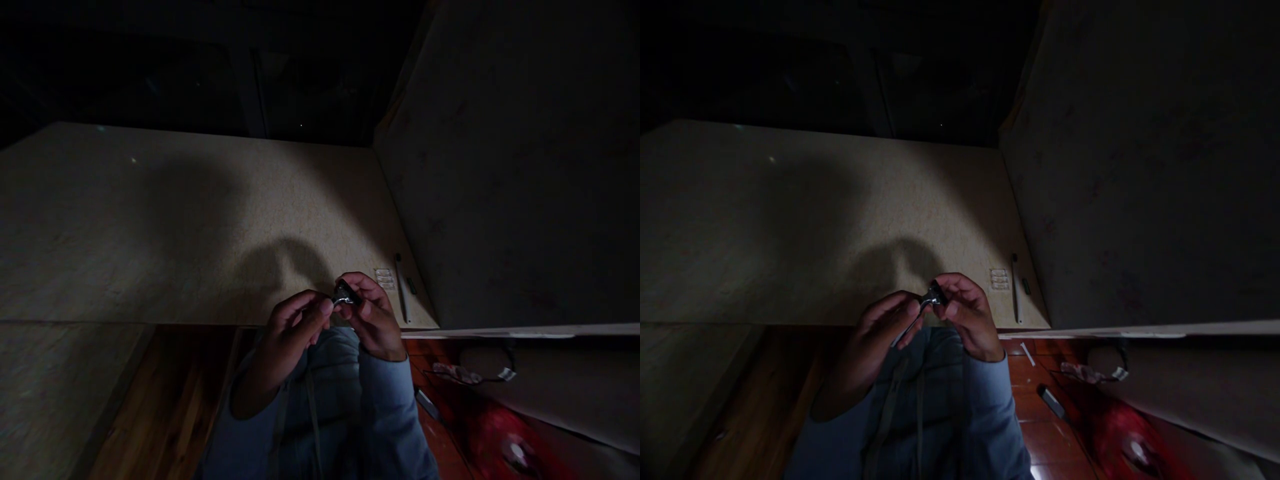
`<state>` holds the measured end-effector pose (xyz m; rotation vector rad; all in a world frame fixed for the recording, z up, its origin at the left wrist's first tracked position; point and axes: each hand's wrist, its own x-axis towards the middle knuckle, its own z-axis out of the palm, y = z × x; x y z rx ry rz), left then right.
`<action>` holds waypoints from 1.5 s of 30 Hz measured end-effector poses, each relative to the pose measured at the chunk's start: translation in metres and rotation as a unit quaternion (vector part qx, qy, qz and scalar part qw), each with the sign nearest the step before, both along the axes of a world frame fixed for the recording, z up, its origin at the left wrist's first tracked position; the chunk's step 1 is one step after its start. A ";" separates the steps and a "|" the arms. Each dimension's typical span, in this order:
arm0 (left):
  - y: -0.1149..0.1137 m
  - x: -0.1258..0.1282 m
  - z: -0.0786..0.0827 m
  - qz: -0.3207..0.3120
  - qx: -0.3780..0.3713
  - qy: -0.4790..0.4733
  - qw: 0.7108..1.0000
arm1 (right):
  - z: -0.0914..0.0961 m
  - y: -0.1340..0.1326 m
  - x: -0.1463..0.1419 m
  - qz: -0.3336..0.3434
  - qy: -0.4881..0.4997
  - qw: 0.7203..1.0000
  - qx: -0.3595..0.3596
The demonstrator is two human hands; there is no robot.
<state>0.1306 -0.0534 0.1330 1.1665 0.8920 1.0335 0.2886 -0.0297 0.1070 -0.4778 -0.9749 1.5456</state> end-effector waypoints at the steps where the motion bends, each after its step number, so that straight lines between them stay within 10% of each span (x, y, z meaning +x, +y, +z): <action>1: 0.000 0.000 0.000 0.000 0.002 0.000 1.000 | 0.000 0.000 0.000 0.002 0.001 1.000 0.001; 45: 0.014 0.010 -0.023 0.023 -0.038 -0.021 0.999 | -0.018 0.009 0.001 -0.070 -0.053 0.995 -0.046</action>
